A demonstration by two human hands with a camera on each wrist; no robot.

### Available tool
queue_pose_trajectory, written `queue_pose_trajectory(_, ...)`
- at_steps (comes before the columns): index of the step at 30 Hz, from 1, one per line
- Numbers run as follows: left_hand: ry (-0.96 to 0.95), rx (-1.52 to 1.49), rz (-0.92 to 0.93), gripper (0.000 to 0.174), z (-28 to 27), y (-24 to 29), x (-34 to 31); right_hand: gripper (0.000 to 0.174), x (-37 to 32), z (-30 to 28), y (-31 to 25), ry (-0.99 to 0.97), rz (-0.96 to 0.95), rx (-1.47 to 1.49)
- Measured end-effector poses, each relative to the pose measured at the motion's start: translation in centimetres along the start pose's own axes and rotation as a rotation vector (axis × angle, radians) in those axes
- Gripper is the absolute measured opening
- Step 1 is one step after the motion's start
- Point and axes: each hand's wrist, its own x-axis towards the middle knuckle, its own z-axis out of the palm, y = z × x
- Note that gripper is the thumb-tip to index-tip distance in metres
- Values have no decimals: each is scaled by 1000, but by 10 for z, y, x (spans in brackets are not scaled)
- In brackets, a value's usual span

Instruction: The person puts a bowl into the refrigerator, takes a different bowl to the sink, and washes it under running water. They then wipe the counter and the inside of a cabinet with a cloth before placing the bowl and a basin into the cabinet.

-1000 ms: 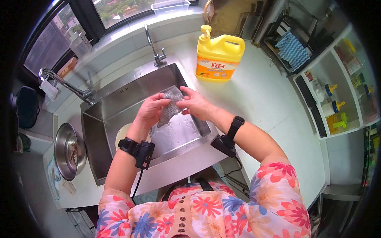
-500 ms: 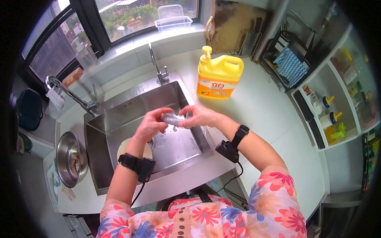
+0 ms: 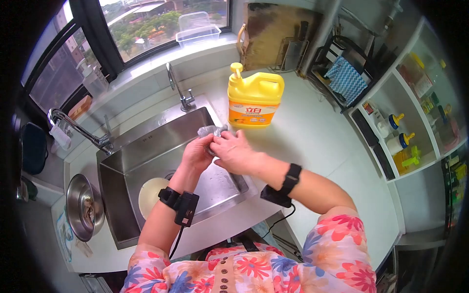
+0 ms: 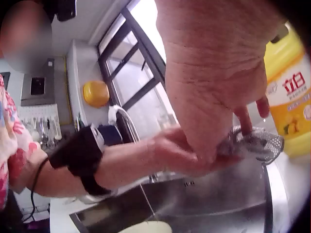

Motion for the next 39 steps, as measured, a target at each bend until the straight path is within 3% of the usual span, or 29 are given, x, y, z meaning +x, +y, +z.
queue_pose_trajectory(2, 204, 53, 173, 27, 34, 4, -5, 24, -2, -41, 21, 16, 49, 152)
queue_pose_trajectory(4, 131, 23, 155, 28, 57, 19, -7, 39, 7, -88, 54, 140, 88, 205)
queue_pose_trajectory(6, -43, -95, 133, 33, 71, 29, 1, 55, 22, -104, 79, 337, 99, -123)
queue_pose_trajectory(7, -43, -97, 132, 33, 79, 32, 4, 55, 33, -101, 90, 336, 99, -124)
queue_pose_trajectory(12, -223, -99, 177, 39, 106, 40, 15, 70, 62, -72, 106, -35, 76, -232)
queue_pose_trajectory(20, -290, -122, 156, 40, 107, 49, 15, 62, 61, -78, 87, -20, 116, -291)
queue_pose_trajectory(23, -295, -127, 150, 40, 107, 50, 11, 73, 60, -74, 86, 17, 143, -232)
queue_pose_trajectory(26, -273, -100, 121, 38, 96, 49, 5, 59, 57, -76, 89, -9, 157, -155)
queue_pose_trajectory(29, -182, 32, 33, 33, 76, 48, -4, 47, 43, -93, 92, 418, 61, 205)
queue_pose_trajectory(30, -202, 97, -23, 31, 61, 52, -14, 47, 37, -87, 77, 394, 59, 239)
queue_pose_trajectory(32, -192, 300, -85, 29, 30, 64, -35, 41, 29, -64, 42, 241, 234, 966)
queue_pose_trajectory(33, -186, 388, -135, 28, 22, 66, -41, 36, 27, -49, 22, 112, 257, 1111)
queue_pose_trajectory(34, -149, 378, -139, 28, 12, 61, -46, 36, 22, -28, 14, 89, 256, 1142)
queue_pose_trajectory(36, -166, 548, -295, 29, -4, 52, -52, 31, 12, 20, 4, -335, 284, 1259)
queue_pose_trajectory(37, -149, 647, -342, 28, -14, 50, -54, 31, 13, 33, 1, -341, 283, 1261)
queue_pose_trajectory(39, -52, 739, -236, 29, -31, 47, -69, 24, 19, 50, -1, -680, 389, 1160)
